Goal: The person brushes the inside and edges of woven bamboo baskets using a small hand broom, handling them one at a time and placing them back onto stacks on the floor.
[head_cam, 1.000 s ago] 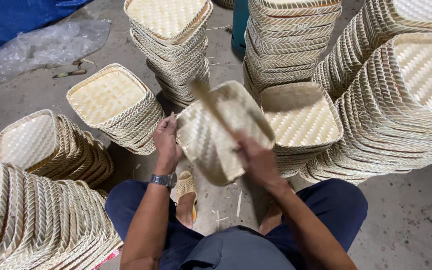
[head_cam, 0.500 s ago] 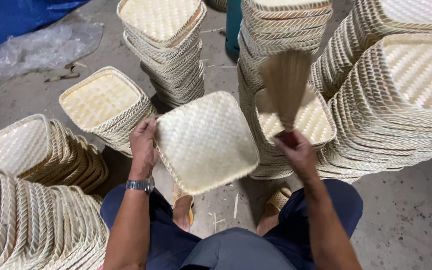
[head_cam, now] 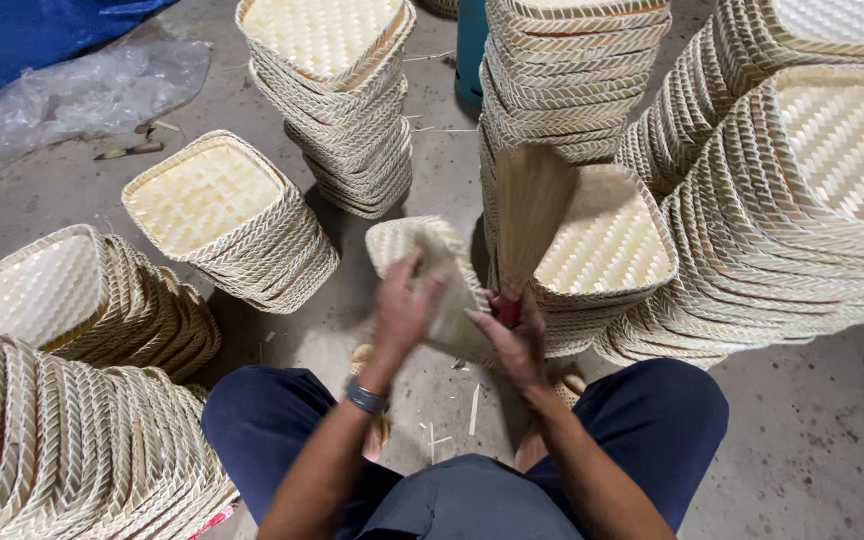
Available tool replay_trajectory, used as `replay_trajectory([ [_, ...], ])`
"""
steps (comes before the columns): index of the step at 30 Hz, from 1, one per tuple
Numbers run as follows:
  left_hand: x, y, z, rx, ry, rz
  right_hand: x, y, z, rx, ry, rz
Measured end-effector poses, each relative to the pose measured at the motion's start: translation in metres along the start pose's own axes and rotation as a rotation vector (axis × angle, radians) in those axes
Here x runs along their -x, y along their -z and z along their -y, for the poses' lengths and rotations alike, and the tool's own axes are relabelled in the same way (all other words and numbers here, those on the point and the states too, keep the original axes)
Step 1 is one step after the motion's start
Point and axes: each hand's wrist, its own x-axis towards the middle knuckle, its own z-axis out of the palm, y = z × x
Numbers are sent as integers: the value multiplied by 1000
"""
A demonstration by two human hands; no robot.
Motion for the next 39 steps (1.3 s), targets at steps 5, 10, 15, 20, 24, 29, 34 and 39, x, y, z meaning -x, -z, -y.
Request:
replay_trajectory([
  [5,25,-41,-8,-28,234,-96,15,-19,-32,349,159,78],
  [10,17,4,6,319,247,-43,-11,22,6,406,359,303],
  [15,7,74,32,139,2,188,-41,51,30,751,706,426],
  [20,9,118,19,407,111,249,-65,67,13,1256,91,342],
  [24,17,108,27,504,207,132,-36,27,27,836,-88,412],
  [29,19,80,64,483,212,-4,-1,-4,73,369,-5,890],
  [34,16,98,43,551,237,-55,-49,21,61,394,-250,687],
  [39,6,115,25,681,217,-116,-80,35,15,817,37,240],
])
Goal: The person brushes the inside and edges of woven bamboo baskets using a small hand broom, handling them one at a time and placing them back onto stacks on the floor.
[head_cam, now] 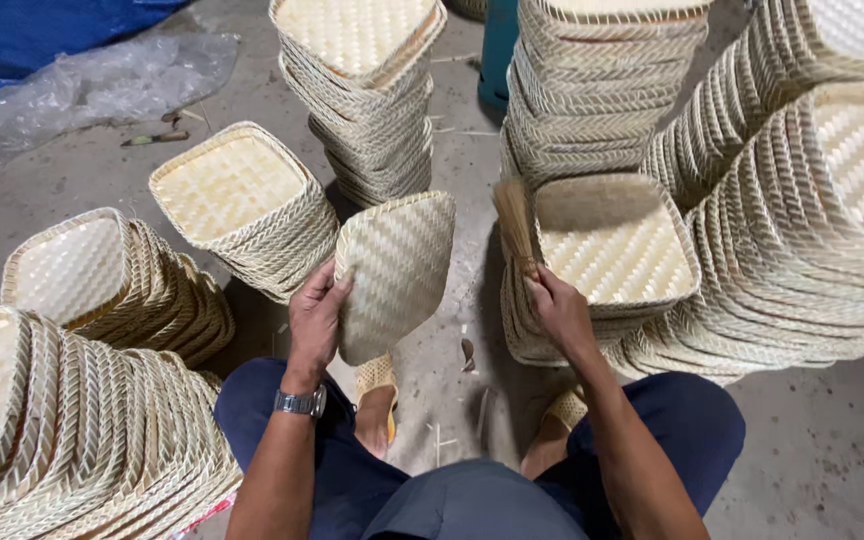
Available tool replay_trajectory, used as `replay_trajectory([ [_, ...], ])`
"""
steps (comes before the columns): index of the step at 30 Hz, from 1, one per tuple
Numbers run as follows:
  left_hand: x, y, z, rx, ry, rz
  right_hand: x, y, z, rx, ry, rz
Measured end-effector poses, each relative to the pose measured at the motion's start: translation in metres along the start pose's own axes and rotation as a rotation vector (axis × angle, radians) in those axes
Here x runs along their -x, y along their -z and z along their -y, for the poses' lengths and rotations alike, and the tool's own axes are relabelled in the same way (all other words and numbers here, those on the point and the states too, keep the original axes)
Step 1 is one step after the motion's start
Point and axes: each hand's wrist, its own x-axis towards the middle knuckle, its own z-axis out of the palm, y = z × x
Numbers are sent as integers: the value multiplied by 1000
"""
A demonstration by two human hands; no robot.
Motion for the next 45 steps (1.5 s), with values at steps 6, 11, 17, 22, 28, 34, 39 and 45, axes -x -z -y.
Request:
replay_trajectory([
  [6,-6,8,64,-7,-4,28,32,-5,63,33,331,107],
  [11,-8,15,77,33,3,-14,42,21,95,-215,734,115],
  [17,-13,-1,17,401,-27,-25,13,2,33,282,-46,370],
  [22,-20,13,32,366,-167,-140,41,-4,8,-46,5,563],
  [28,-22,-22,60,531,-154,-111,38,7,94,-291,133,375],
  [34,-35,11,26,413,-205,-196,35,32,60,37,25,474],
  [39,-27,10,13,421,-93,-83,8,51,61,166,312,65],
  [45,-36,-4,27,594,-285,-220,61,-10,74,25,172,564],
])
